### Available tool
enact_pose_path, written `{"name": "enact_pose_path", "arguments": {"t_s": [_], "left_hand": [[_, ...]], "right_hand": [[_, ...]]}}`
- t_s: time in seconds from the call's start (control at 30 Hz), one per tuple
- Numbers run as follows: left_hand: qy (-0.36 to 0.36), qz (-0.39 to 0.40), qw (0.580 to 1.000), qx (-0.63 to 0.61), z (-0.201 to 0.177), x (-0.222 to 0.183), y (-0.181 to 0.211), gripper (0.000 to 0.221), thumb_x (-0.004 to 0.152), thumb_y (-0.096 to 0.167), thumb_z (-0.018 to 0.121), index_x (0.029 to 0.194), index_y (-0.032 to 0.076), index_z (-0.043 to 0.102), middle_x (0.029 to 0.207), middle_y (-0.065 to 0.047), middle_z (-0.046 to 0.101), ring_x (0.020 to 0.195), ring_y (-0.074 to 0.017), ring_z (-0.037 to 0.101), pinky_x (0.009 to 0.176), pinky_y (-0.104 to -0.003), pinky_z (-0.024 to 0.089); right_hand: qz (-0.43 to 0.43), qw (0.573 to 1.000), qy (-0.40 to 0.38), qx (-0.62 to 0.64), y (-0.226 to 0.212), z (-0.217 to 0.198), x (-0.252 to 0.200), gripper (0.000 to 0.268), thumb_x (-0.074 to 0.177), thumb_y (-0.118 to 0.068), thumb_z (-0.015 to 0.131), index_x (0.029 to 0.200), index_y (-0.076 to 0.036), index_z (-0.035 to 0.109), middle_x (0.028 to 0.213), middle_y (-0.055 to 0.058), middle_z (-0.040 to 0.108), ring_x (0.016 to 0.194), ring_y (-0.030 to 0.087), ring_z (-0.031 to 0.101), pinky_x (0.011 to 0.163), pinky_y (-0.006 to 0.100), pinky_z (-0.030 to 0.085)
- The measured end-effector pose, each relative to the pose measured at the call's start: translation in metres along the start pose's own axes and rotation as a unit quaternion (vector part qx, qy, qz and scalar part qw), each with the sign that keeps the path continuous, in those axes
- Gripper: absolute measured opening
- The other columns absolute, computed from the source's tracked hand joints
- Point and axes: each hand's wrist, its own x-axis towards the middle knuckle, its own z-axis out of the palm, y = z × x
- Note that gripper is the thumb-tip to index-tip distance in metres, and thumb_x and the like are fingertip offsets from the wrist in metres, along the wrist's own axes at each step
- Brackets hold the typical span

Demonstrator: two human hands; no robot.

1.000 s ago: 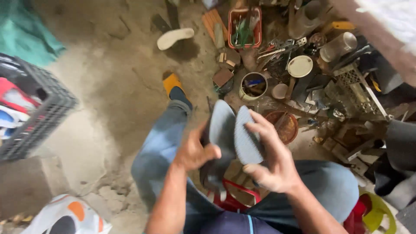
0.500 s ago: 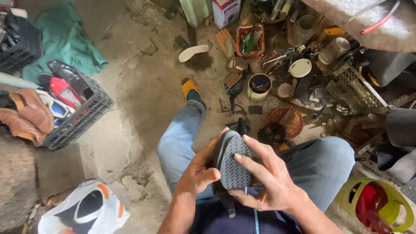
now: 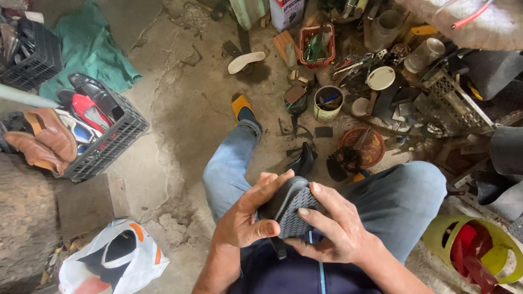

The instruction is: The person is performing shoe repair, specifically applying adhesive to the bottom of a shoe and a replacement sole piece, then pressing them together and wiping away excess glue.

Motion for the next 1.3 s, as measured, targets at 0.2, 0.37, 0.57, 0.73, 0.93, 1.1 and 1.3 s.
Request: {"name": "enact_pose_path", "arguments": {"t_s": [0.2, 0.37, 0.57, 0.73, 0.93, 1.1, 1.3], "left_hand": [[-0.004, 0.004, 1.000, 0.011, 0.000, -0.004, -0.005, 0.069, 0.110, 0.061, 0.051, 0.160, 0.014, 0.039, 0.109, -0.001, 0.050, 0.107, -0.0211, 0.038, 0.103, -0.037, 0.039], [0.000, 0.007, 1.000, 0.002, 0.003, -0.004, -0.005, 0.066, 0.110, 0.058, 0.053, 0.159, 0.015, 0.041, 0.111, 0.000, 0.049, 0.110, -0.0211, 0.039, 0.106, -0.037, 0.039], [-0.003, -0.006, 1.000, 0.006, 0.004, -0.006, -0.004, 0.067, 0.110, 0.059, 0.052, 0.158, 0.014, 0.042, 0.110, 0.000, 0.049, 0.110, -0.0211, 0.039, 0.106, -0.037, 0.039], [-0.007, -0.016, 1.000, 0.021, 0.006, -0.002, -0.003, 0.070, 0.110, 0.063, 0.048, 0.158, 0.013, 0.040, 0.107, -0.001, 0.050, 0.107, -0.0208, 0.040, 0.103, -0.036, 0.042], [0.051, -0.177, 0.982, 0.034, 0.017, 0.018, 0.015, 0.074, 0.104, 0.060, 0.042, 0.159, 0.013, 0.034, 0.146, -0.014, 0.060, 0.117, -0.0203, 0.056, 0.104, -0.036, 0.044], [0.178, -0.230, 0.937, -0.196, 0.030, 0.023, -0.004, 0.071, 0.103, 0.042, 0.049, 0.155, -0.003, 0.033, 0.164, -0.019, 0.036, 0.153, -0.0260, 0.032, 0.125, -0.037, 0.031], [0.194, -0.220, 0.933, -0.210, 0.032, 0.026, -0.005, 0.065, 0.104, 0.035, 0.049, 0.154, -0.005, 0.035, 0.161, -0.020, 0.040, 0.150, -0.0259, 0.038, 0.124, -0.036, 0.035]], "right_hand": [[-0.027, 1.000, 0.013, 0.010, -0.003, 0.000, 0.002, 0.069, 0.092, -0.037, 0.091, 0.140, -0.007, 0.052, 0.154, 0.024, 0.042, 0.120, 0.046, 0.072, 0.100, 0.053, 0.067], [-0.025, 0.999, 0.021, 0.004, -0.003, 0.000, -0.006, 0.068, 0.090, -0.040, 0.093, 0.134, -0.005, 0.055, 0.149, 0.027, 0.045, 0.118, 0.043, 0.073, 0.095, 0.048, 0.068], [-0.019, 1.000, 0.023, -0.008, -0.004, 0.002, -0.012, 0.069, 0.088, -0.043, 0.093, 0.133, -0.005, 0.056, 0.144, 0.029, 0.048, 0.115, 0.042, 0.073, 0.094, 0.047, 0.068], [-0.014, 0.999, 0.027, -0.030, -0.003, 0.000, -0.013, 0.070, 0.087, -0.046, 0.093, 0.130, -0.004, 0.057, 0.139, 0.030, 0.052, 0.120, 0.039, 0.069, 0.096, 0.047, 0.067], [0.116, 0.990, -0.052, 0.065, 0.007, -0.010, 0.003, 0.083, 0.086, -0.044, 0.087, 0.148, -0.008, 0.046, 0.160, 0.033, 0.036, 0.149, 0.048, 0.047, 0.121, 0.053, 0.049], [0.244, 0.937, -0.098, 0.230, 0.018, -0.016, 0.023, 0.083, 0.083, -0.039, 0.082, 0.149, -0.007, 0.044, 0.165, 0.031, 0.031, 0.157, 0.044, 0.034, 0.127, 0.055, 0.033], [0.286, 0.907, -0.117, 0.285, 0.024, -0.016, 0.022, 0.081, 0.082, -0.035, 0.083, 0.148, -0.007, 0.045, 0.167, 0.025, 0.031, 0.156, 0.037, 0.038, 0.123, 0.047, 0.039]]}}
